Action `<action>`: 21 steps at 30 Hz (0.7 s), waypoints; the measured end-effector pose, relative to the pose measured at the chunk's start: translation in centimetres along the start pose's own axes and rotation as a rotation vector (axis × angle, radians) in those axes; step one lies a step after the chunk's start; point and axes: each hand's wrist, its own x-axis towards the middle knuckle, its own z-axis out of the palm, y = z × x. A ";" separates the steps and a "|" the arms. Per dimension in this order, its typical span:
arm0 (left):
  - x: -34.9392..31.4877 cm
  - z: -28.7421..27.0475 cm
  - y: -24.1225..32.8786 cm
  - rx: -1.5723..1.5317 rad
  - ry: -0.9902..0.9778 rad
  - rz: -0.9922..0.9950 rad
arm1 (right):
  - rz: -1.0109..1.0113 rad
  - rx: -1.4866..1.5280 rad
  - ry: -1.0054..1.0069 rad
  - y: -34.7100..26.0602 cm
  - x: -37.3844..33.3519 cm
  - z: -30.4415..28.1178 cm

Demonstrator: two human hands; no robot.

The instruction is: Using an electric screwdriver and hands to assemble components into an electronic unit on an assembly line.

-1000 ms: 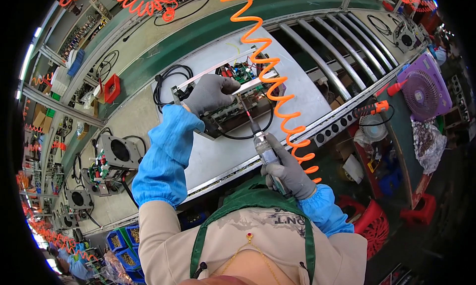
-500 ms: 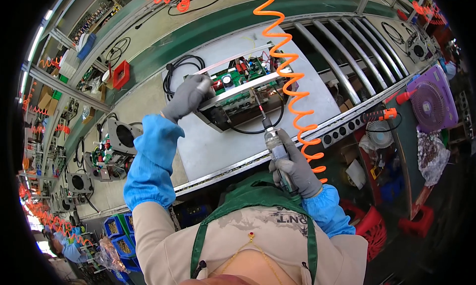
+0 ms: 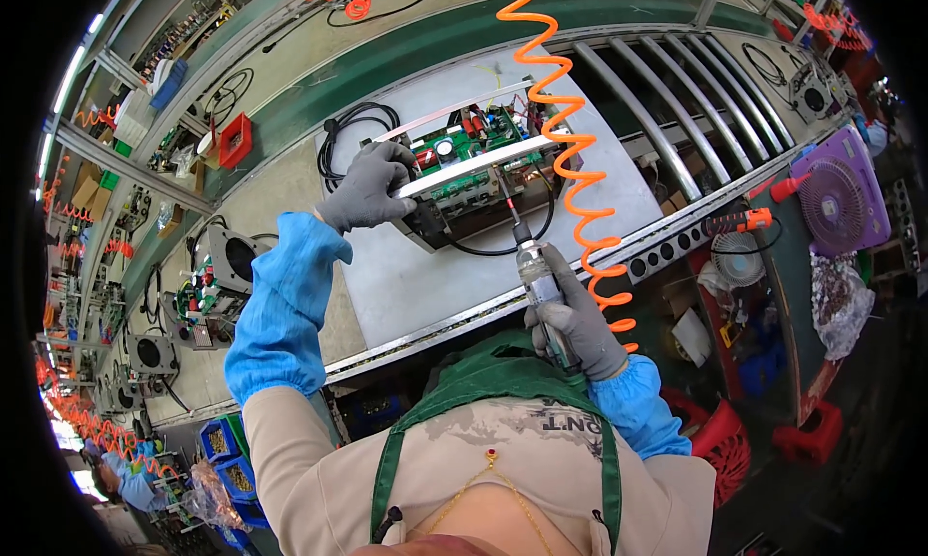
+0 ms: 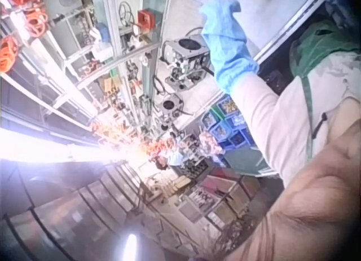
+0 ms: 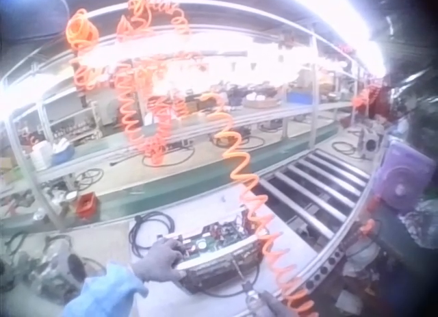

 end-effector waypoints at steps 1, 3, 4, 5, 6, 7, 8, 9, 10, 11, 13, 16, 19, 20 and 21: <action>0.0 0.0 -0.1 -0.034 0.005 0.004 | -0.003 0.014 -0.003 0.1 0.0 0.0; 0.0 0.1 -0.2 -0.069 0.010 0.007 | -0.006 0.012 0.005 0.2 -0.1 0.0; 0.0 0.2 -0.2 -0.081 0.032 0.021 | -0.011 0.009 0.012 0.2 0.0 0.0; 0.0 0.3 -0.2 -0.093 0.054 0.035 | -0.012 0.008 0.012 0.2 0.0 0.0; 0.0 0.2 -0.3 -0.093 0.055 0.035 | -0.022 0.002 0.007 0.3 0.1 0.1; 0.0 0.2 -0.3 -0.076 0.047 0.028 | -0.032 -0.003 0.004 0.3 0.1 0.1; 0.0 0.2 -0.3 -0.059 0.039 0.022 | -0.033 -0.004 0.006 0.3 0.1 0.2; 0.0 0.2 -0.3 -0.059 0.039 0.024 | -0.018 -0.023 0.025 0.1 0.2 0.4; 0.0 0.2 -0.4 -0.067 0.032 0.024 | -0.004 -0.043 0.044 0.0 0.3 0.6; 0.0 0.2 -0.6 -0.075 0.024 0.024 | -0.006 -0.044 0.045 0.1 0.4 0.5; 0.2 0.3 -0.7 -0.058 0.027 0.034 | -0.023 0.015 0.033 0.4 0.5 0.4; 0.2 0.3 -0.7 -0.043 0.037 0.045 | -0.042 0.056 0.045 0.7 0.6 0.4; 0.4 0.4 -0.7 -0.041 0.049 0.047 | -0.012 -0.054 0.045 0.5 0.8 0.1; 0.4 0.4 -0.7 -0.038 0.055 0.046 | -0.012 -0.054 0.046 0.4 0.8 0.2; 0.4 0.4 -0.7 -0.039 0.055 0.046 | -0.022 -0.018 0.049 0.4 0.8 0.3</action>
